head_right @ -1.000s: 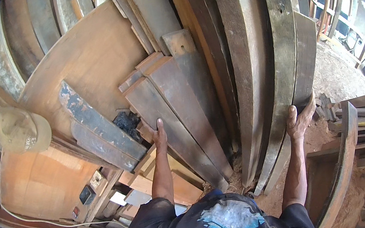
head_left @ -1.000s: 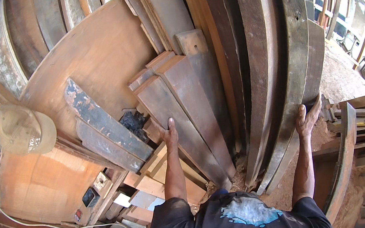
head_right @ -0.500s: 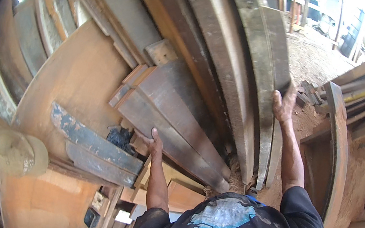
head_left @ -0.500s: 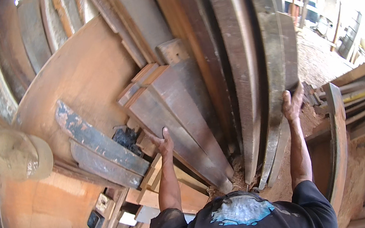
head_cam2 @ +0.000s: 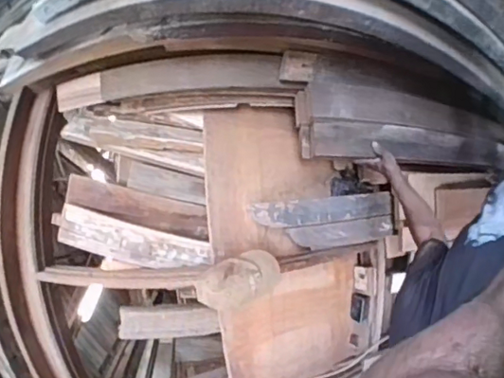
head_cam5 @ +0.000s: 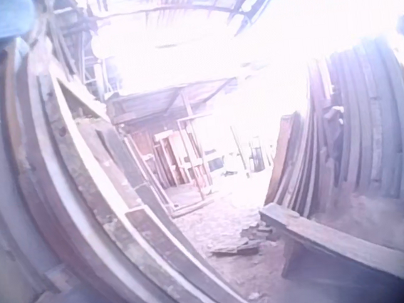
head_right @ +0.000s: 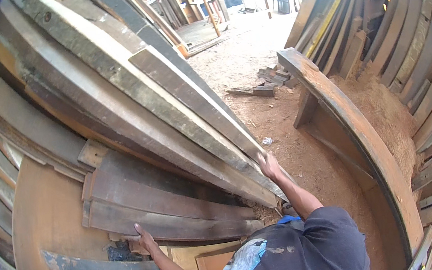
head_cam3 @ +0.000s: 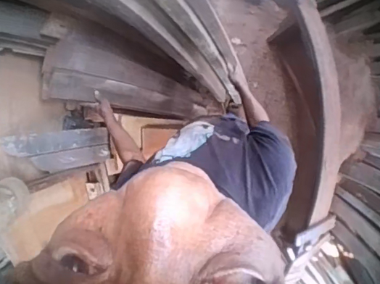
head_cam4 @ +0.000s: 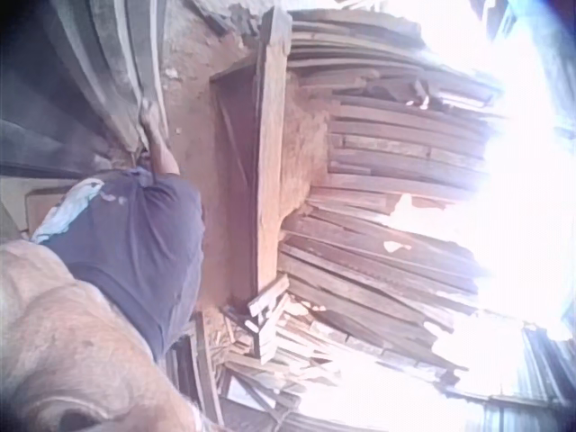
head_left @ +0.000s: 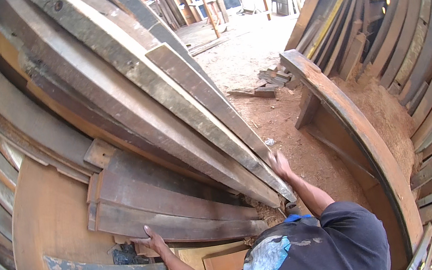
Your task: The person measures a wooden beam with a tape measure, marks it using a pencil, and cuts the end off using a circular saw.
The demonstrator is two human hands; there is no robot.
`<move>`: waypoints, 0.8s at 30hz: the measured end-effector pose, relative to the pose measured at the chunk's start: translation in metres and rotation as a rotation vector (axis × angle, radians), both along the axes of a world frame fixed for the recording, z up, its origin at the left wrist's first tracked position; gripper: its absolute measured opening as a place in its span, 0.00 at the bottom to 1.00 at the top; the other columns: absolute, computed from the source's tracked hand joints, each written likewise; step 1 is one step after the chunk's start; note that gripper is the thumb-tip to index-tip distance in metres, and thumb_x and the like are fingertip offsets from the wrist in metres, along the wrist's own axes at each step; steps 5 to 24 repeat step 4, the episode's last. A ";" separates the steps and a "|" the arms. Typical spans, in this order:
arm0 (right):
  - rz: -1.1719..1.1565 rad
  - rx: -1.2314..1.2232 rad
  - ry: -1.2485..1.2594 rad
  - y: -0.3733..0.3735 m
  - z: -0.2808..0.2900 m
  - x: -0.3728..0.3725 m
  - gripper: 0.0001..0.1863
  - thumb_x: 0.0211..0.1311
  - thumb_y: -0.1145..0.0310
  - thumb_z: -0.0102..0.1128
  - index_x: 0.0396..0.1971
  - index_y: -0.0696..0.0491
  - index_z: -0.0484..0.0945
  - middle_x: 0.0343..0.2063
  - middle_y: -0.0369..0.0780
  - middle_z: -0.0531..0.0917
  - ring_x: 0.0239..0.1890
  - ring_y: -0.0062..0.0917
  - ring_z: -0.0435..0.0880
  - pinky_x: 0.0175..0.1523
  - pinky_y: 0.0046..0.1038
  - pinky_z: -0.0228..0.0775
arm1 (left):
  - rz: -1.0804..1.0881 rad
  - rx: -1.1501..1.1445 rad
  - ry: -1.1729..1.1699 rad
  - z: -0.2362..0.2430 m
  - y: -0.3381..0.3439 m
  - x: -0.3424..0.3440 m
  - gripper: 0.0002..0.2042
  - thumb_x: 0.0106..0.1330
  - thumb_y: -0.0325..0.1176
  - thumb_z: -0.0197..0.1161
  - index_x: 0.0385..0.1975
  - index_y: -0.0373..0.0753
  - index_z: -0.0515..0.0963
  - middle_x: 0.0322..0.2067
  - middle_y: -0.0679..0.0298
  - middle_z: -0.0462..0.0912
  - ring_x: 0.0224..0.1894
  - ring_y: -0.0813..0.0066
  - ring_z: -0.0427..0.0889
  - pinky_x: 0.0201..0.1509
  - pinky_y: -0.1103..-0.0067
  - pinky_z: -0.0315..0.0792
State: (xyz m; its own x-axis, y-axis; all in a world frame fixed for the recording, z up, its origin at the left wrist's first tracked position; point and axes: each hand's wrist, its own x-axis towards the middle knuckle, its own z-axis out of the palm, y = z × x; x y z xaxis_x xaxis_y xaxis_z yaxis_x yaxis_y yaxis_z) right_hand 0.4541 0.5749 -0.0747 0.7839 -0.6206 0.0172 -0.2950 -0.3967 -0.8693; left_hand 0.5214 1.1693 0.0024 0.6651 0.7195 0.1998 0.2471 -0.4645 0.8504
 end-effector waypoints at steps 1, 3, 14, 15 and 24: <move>0.056 -0.044 0.197 -0.001 -0.057 -0.037 0.32 0.71 0.43 0.46 0.41 0.62 0.80 0.40 0.60 0.83 0.47 0.53 0.82 0.53 0.49 0.71 | -0.020 0.017 0.008 0.006 -0.013 -0.004 0.47 0.70 0.48 0.63 0.77 0.42 0.36 0.73 0.38 0.50 0.73 0.43 0.58 0.75 0.60 0.56; 0.662 -0.141 0.619 -0.054 -0.186 -0.161 0.28 0.68 0.44 0.53 0.45 0.57 0.81 0.45 0.56 0.84 0.48 0.45 0.85 0.52 0.45 0.74 | -0.109 -0.010 0.035 0.016 -0.088 -0.023 0.46 0.70 0.47 0.63 0.78 0.43 0.36 0.73 0.38 0.51 0.73 0.42 0.58 0.74 0.60 0.57; 1.001 -0.270 0.709 -0.108 -0.244 -0.226 0.26 0.65 0.43 0.56 0.47 0.52 0.83 0.47 0.53 0.85 0.49 0.41 0.86 0.52 0.47 0.75 | -0.196 -0.084 -0.027 0.006 -0.122 -0.020 0.45 0.70 0.44 0.63 0.78 0.44 0.38 0.72 0.36 0.53 0.71 0.41 0.61 0.73 0.60 0.59; 1.001 -0.270 0.709 -0.108 -0.244 -0.226 0.26 0.65 0.43 0.56 0.47 0.52 0.83 0.47 0.53 0.85 0.49 0.41 0.86 0.52 0.47 0.75 | -0.196 -0.084 -0.027 0.006 -0.122 -0.020 0.45 0.70 0.44 0.63 0.78 0.44 0.38 0.72 0.36 0.53 0.71 0.41 0.61 0.73 0.60 0.59; 1.001 -0.270 0.709 -0.108 -0.244 -0.226 0.26 0.65 0.43 0.56 0.47 0.52 0.83 0.47 0.53 0.85 0.49 0.41 0.86 0.52 0.47 0.75 | -0.196 -0.084 -0.027 0.006 -0.122 -0.020 0.45 0.70 0.44 0.63 0.78 0.44 0.38 0.72 0.36 0.53 0.71 0.41 0.61 0.73 0.60 0.59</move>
